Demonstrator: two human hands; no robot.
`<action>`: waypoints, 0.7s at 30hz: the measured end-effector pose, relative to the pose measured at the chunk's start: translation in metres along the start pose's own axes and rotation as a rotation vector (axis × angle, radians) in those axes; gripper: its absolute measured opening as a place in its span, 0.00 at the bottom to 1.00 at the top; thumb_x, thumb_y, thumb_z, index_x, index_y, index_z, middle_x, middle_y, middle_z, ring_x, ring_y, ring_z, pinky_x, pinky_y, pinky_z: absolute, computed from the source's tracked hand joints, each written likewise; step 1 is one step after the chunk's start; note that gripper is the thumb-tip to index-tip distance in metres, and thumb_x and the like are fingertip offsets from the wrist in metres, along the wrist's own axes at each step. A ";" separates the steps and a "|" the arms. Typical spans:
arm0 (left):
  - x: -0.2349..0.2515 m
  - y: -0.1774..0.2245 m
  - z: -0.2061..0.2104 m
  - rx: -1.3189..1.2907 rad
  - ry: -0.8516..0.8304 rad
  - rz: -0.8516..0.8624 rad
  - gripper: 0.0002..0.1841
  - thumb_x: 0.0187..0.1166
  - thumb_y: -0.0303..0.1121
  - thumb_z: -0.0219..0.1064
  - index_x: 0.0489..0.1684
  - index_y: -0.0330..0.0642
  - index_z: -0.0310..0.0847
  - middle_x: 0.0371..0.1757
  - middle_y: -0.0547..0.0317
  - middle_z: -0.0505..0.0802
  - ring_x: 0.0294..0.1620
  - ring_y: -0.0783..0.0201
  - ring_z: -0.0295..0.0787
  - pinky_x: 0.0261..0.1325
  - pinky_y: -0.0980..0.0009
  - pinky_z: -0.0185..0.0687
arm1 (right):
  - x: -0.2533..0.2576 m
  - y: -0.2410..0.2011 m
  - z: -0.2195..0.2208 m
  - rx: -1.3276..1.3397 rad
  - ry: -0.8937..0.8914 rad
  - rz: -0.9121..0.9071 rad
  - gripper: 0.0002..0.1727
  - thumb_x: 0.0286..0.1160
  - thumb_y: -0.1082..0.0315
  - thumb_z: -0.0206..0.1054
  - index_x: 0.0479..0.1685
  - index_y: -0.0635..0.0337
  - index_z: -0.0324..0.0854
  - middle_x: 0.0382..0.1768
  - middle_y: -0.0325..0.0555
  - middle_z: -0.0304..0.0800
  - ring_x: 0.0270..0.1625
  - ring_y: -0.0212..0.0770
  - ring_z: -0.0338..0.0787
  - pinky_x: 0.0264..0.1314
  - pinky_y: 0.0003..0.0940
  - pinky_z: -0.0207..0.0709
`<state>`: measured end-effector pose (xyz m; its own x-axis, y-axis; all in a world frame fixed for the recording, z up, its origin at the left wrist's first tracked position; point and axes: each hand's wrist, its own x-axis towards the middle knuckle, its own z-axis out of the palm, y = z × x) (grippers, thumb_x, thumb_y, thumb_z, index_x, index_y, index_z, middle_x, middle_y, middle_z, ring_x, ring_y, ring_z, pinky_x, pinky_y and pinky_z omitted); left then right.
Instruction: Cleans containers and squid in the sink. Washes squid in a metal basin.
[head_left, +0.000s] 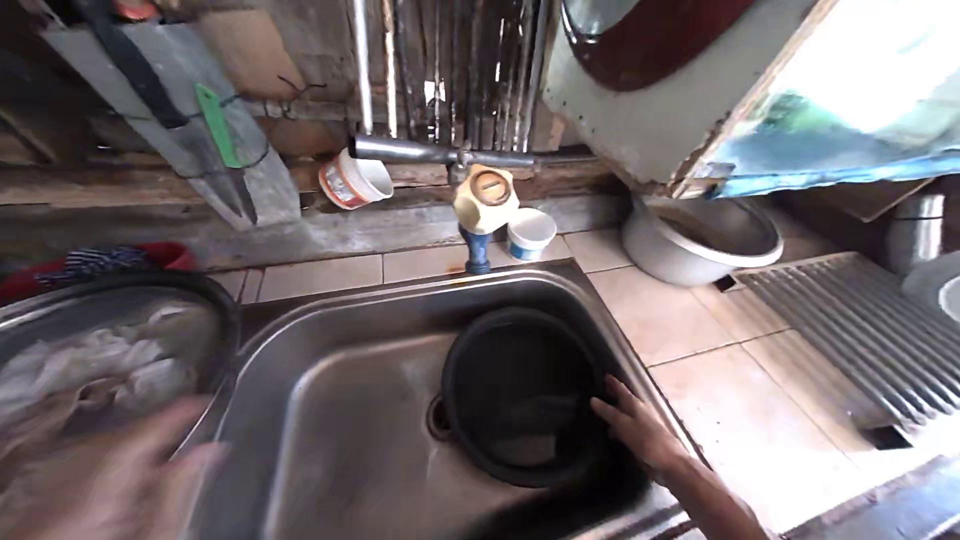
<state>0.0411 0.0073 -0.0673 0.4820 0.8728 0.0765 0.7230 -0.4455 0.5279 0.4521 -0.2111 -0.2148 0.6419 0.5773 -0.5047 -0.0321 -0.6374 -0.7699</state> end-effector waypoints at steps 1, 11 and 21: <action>0.012 0.001 0.043 -0.067 -0.084 0.064 0.23 0.87 0.36 0.62 0.75 0.29 0.77 0.67 0.28 0.86 0.64 0.39 0.88 0.70 0.45 0.81 | 0.002 0.000 0.000 0.029 -0.004 -0.002 0.45 0.83 0.59 0.66 0.95 0.59 0.44 0.90 0.62 0.55 0.87 0.55 0.67 0.81 0.54 0.71; 0.135 0.037 0.286 -0.429 -0.268 -0.402 0.26 0.89 0.50 0.60 0.71 0.39 0.82 0.69 0.38 0.88 0.74 0.44 0.82 0.79 0.42 0.71 | -0.003 0.000 0.003 0.503 0.028 0.158 0.45 0.80 0.60 0.70 0.94 0.55 0.49 0.85 0.64 0.64 0.76 0.62 0.77 0.67 0.61 0.79; 0.116 0.042 0.252 -0.596 -0.017 -0.483 0.17 0.86 0.39 0.66 0.58 0.32 0.86 0.59 0.40 0.90 0.62 0.50 0.84 0.68 0.46 0.76 | -0.016 -0.007 -0.007 0.584 -0.145 0.112 0.42 0.79 0.63 0.68 0.93 0.56 0.51 0.73 0.63 0.78 0.63 0.55 0.89 0.56 0.53 0.87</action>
<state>0.2521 0.0392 -0.2492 0.1909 0.9381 -0.2890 0.4685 0.1717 0.8666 0.4469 -0.2195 -0.1988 0.5011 0.6124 -0.6114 -0.5343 -0.3368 -0.7753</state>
